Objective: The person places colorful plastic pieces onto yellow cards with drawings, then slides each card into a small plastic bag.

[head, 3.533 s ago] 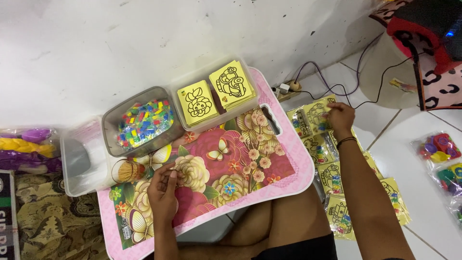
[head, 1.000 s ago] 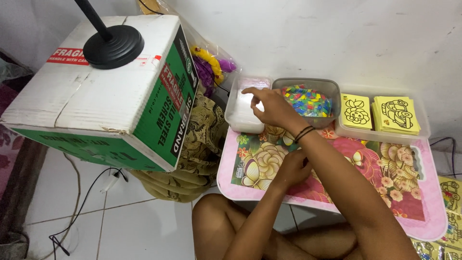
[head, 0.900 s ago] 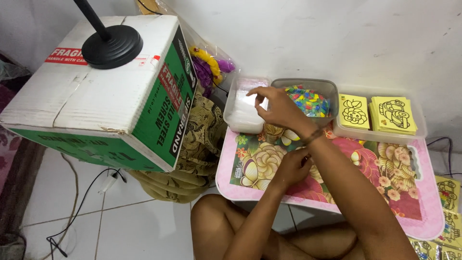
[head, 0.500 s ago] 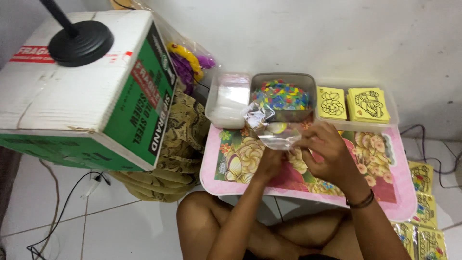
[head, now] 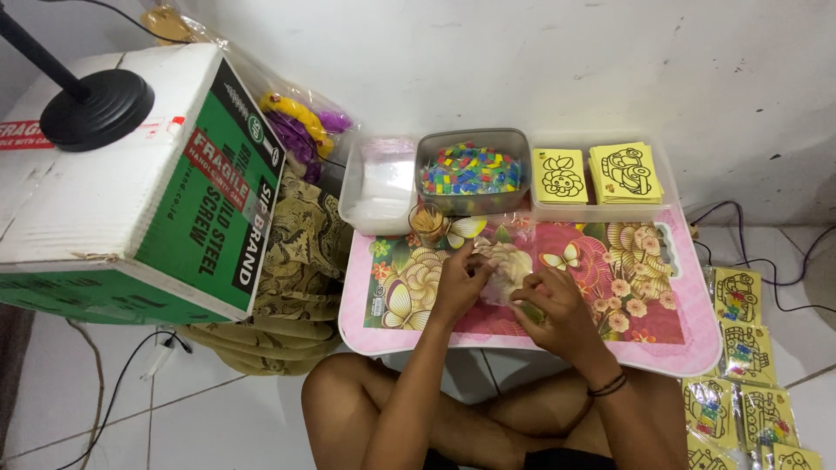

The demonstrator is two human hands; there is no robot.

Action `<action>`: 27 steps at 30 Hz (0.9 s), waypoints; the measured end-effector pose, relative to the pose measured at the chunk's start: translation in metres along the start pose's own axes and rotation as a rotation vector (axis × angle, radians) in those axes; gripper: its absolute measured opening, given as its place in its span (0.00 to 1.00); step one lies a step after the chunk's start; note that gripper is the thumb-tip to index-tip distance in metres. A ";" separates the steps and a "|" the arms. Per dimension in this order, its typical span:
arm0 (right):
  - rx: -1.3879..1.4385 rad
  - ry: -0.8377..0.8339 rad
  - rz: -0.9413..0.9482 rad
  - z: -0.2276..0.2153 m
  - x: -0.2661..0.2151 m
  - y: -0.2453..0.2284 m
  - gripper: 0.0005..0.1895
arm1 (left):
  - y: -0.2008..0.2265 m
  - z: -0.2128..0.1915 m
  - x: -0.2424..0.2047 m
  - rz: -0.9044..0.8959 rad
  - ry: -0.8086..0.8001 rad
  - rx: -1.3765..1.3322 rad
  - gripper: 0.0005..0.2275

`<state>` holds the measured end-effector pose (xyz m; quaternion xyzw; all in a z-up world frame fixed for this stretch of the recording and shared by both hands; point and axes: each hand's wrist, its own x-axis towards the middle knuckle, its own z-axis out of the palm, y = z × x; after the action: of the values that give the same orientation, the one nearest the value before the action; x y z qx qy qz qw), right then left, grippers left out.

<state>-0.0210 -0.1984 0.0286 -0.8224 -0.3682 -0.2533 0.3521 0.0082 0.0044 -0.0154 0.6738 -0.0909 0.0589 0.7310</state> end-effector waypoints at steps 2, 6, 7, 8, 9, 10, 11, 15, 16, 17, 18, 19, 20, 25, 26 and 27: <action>0.026 0.032 -0.031 0.003 0.005 -0.006 0.06 | 0.004 0.002 -0.001 -0.012 0.008 0.032 0.17; 0.068 0.093 -0.107 0.013 0.002 -0.005 0.03 | -0.002 0.000 0.005 0.007 0.006 0.088 0.16; 0.068 0.093 -0.105 0.016 0.001 -0.004 0.03 | -0.002 0.001 0.004 0.005 0.005 0.088 0.16; 0.064 0.099 -0.128 0.018 0.000 -0.004 0.03 | -0.002 0.001 0.003 0.007 0.004 0.071 0.14; 0.060 0.104 -0.151 0.020 -0.001 -0.003 0.03 | -0.002 0.001 0.002 0.009 0.004 0.055 0.12; 0.059 0.104 -0.149 0.018 0.001 -0.007 0.03 | -0.001 0.003 0.002 0.007 0.003 0.055 0.12; 0.057 0.111 -0.167 0.016 0.004 -0.011 0.02 | 0.000 0.004 0.002 0.015 0.005 0.002 0.12; 0.021 0.147 -0.231 0.008 0.014 -0.027 0.04 | -0.021 0.000 0.008 0.032 -0.001 -0.057 0.15; 0.022 0.146 -0.231 0.010 0.013 -0.026 0.04 | -0.017 -0.001 0.008 0.031 0.000 -0.058 0.15; 0.004 0.162 -0.247 0.011 0.011 -0.026 0.04 | -0.013 -0.001 0.008 0.016 0.001 -0.023 0.16; -0.014 0.178 -0.263 0.013 0.009 -0.026 0.03 | -0.009 -0.001 0.008 0.000 0.003 0.012 0.17; -0.015 0.178 -0.262 0.013 0.008 -0.024 0.03 | -0.010 -0.001 0.007 -0.001 0.002 0.011 0.17; -0.050 0.171 -0.278 0.014 0.006 -0.022 0.02 | -0.010 0.000 0.006 -0.014 0.006 0.005 0.18; -0.152 0.159 -0.345 0.014 0.006 -0.020 0.04 | 0.017 0.004 -0.001 -0.005 0.011 0.034 0.19; -0.148 0.143 -0.368 0.011 0.010 -0.021 0.02 | 0.021 0.005 0.000 0.000 0.005 0.024 0.20; -0.143 0.128 -0.390 0.008 0.013 -0.023 0.01 | 0.026 0.005 0.000 0.003 -0.002 0.016 0.20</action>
<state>-0.0299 -0.1755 0.0410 -0.7408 -0.4783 -0.3936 0.2599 0.0022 0.0015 0.0099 0.6793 -0.0920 0.0601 0.7255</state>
